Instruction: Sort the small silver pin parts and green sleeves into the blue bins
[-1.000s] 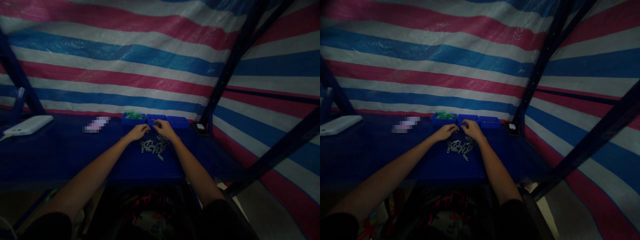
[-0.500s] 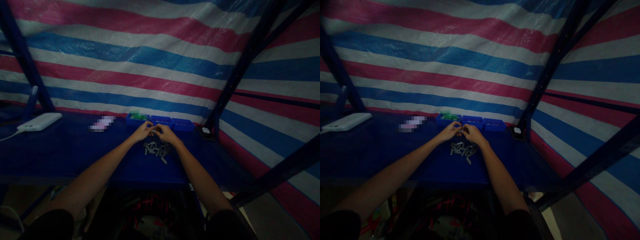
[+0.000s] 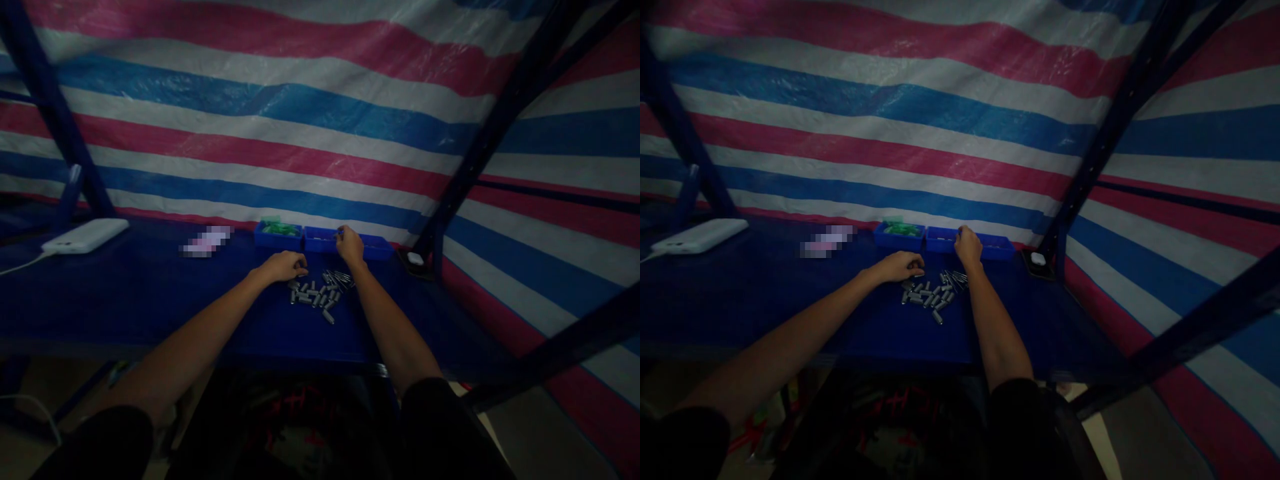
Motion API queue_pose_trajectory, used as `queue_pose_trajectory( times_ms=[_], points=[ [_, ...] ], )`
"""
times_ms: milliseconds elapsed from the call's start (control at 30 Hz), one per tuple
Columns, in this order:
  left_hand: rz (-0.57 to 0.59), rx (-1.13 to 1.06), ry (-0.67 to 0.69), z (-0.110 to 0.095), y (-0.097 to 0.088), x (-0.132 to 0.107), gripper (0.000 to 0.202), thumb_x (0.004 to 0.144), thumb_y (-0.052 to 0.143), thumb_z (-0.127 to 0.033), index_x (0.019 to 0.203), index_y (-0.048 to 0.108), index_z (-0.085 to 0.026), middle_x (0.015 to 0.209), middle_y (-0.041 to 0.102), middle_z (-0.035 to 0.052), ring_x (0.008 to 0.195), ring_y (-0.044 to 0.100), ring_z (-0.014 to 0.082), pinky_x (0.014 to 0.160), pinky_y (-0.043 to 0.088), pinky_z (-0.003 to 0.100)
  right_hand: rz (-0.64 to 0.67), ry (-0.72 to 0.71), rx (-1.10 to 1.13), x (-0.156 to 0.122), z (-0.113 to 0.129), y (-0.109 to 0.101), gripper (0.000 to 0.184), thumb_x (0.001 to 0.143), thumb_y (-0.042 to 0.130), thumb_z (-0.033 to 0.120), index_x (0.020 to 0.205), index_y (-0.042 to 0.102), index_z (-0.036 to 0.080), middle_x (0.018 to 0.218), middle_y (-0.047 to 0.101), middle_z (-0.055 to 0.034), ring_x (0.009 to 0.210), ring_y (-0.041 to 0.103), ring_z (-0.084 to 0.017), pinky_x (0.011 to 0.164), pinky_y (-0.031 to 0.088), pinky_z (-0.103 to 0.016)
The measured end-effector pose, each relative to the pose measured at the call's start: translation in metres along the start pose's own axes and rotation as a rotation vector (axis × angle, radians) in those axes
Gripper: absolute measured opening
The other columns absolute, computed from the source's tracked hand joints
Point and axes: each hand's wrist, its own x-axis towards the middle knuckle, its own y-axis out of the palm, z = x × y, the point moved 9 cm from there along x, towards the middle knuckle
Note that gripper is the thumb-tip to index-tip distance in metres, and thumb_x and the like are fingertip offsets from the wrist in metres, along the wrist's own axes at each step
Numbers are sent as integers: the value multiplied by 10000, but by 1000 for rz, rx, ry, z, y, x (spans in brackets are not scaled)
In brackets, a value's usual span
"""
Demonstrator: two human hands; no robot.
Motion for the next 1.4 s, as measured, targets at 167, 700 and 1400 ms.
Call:
queue_pose_trajectory(
  times_ms=[167, 700, 1400],
  points=[
    [-7, 123, -135, 10, -8, -5, 353, 748, 491, -500, 961, 612, -246, 918, 664, 12, 819, 602, 175, 620, 393, 233, 51, -82, 59, -11, 15, 4, 453, 798, 470, 159, 1246, 401, 165, 1192, 529, -104, 1054, 515, -219, 876, 403, -320],
    [-85, -124, -68, 21, -8, 8, 315, 821, 375, -312, 802, 629, -127, 728, 622, 46, 693, 545, 160, 600, 347, 242, 323, -512, 340, -67, 94, 16, 262, 740, 552, 129, 999, 583, 156, 848, 609, -36, 763, 552, -145, 701, 421, -254],
    [155, -120, -4, 21, 4, -6, 368, 731, 512, -469, 934, 621, -183, 789, 642, 19, 667, 542, 131, 583, 353, 213, -2, -11, -12, 10, 30, -2, 240, 826, 429, 165, 975, 607, 104, 1000, 609, -167, 958, 568, -239, 832, 421, -338]
  ],
)
